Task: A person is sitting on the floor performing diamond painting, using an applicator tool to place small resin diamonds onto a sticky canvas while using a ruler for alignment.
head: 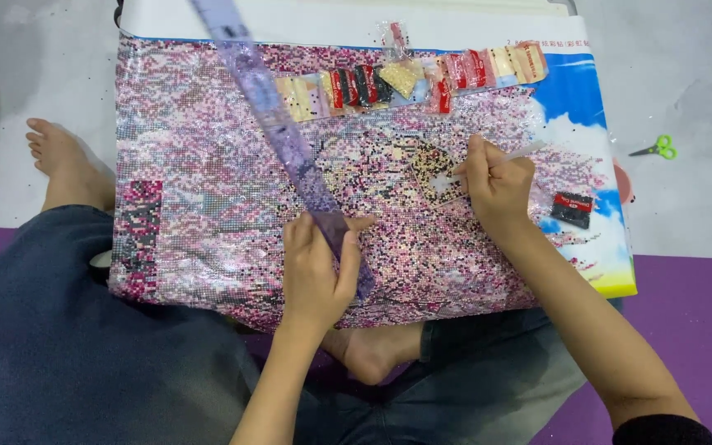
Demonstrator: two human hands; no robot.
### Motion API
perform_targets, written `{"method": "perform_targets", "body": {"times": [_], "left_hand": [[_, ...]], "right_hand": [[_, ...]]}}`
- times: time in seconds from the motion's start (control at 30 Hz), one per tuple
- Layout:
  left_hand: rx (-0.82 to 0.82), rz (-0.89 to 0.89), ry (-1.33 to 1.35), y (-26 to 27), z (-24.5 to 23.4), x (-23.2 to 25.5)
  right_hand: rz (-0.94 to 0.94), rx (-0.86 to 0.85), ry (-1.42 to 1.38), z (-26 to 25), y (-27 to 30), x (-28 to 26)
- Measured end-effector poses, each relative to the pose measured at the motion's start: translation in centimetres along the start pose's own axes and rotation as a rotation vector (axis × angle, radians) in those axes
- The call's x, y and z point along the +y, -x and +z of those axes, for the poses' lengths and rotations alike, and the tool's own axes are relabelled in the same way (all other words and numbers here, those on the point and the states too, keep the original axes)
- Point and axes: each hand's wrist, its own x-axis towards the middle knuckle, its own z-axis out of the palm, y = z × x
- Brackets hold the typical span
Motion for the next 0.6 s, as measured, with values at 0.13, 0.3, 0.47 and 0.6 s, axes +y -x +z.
{"method": "perform_targets", "body": {"times": [0.13,0.3,0.47,0.6], "left_hand": [[0.055,-0.048,0.033,0.1,0.1,-0.1],[0.051,-0.100,0.138,0.0,-0.5,0.1],[0.053,-0.168,0.121,0.4,0.0,-0.4],[0.061,-0.215,0.118,1.0,0.5,-1.0]], "right_hand": [[-0.012,0.017,-0.013,0.0,0.3,0.5],[-0.026,0.009,-0.008,0.0,0.4,0.4],[-0.070,-0.031,0.079,0.3,0.6,1.0],[-0.179,-0.058,0.238,0.6,0.4,0.4]]}}
